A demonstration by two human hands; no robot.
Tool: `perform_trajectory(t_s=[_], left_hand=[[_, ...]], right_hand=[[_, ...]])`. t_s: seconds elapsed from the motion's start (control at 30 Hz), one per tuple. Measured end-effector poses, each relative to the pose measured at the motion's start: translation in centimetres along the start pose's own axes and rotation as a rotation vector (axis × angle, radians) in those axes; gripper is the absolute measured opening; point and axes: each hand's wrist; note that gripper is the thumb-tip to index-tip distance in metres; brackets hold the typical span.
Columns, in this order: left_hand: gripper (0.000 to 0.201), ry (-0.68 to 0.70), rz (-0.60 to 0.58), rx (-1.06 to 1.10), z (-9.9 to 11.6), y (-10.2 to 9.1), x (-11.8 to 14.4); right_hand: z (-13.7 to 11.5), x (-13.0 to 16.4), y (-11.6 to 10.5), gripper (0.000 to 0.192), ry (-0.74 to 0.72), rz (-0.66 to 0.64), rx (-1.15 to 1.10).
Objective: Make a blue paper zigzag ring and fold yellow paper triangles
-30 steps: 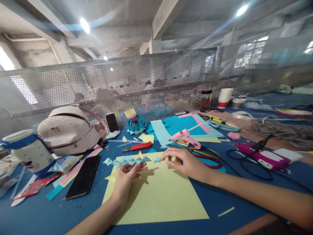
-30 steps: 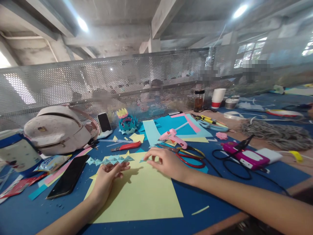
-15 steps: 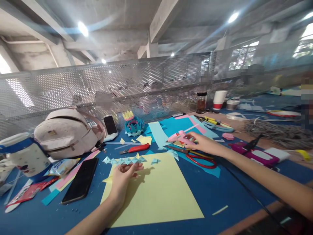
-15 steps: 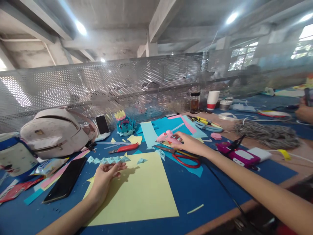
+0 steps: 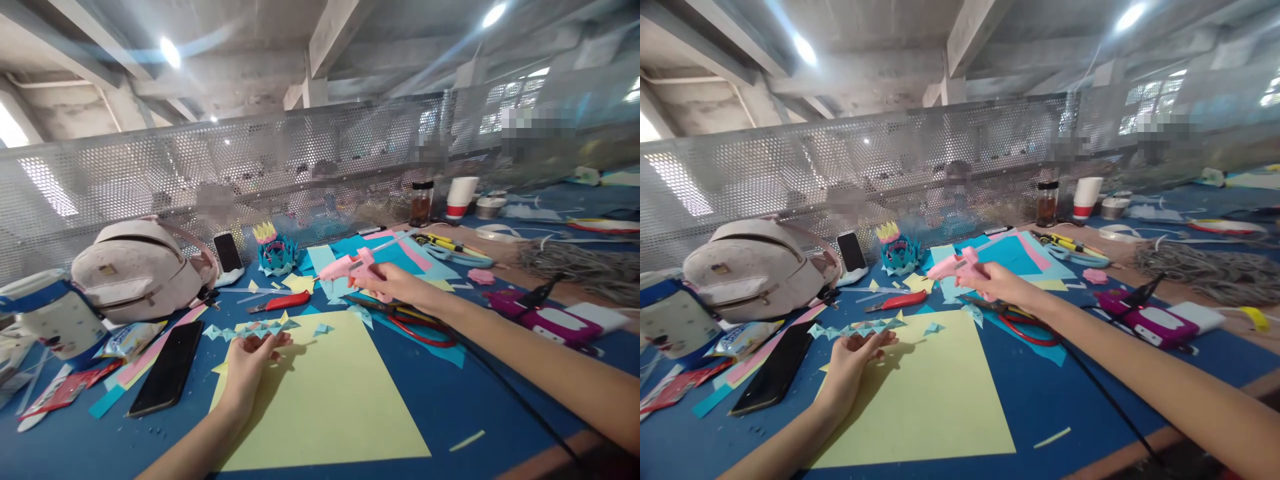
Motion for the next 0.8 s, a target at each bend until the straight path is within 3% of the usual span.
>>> perform_trajectory(t_s=[0.17, 0.37, 0.8], left_hand=[[0.033, -0.002, 0.036, -0.022, -0.6, -0.1, -0.1], [0.037, 0.012, 0.052, -0.094, -1.3, -0.2, -0.3], [0.011, 0.195, 0.039, -0.072, -1.0, -0.3, 0.5]], right_hand=[[0.4, 0.6, 3.2, 0.061, -0.021, -0.265, -0.078], [2.8, 0.8, 3.8, 0.063, -0.004, -0.272, -0.148], [3.2, 1.3, 4.0, 0.066, 0.030, -0.309, -0.225]])
Point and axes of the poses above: each hand's wrist, its own x-axis away from the middle knuckle, its own y-axis out of the palm, z = x × y, and after that the axes turned 15 degrees about -x, right-handed
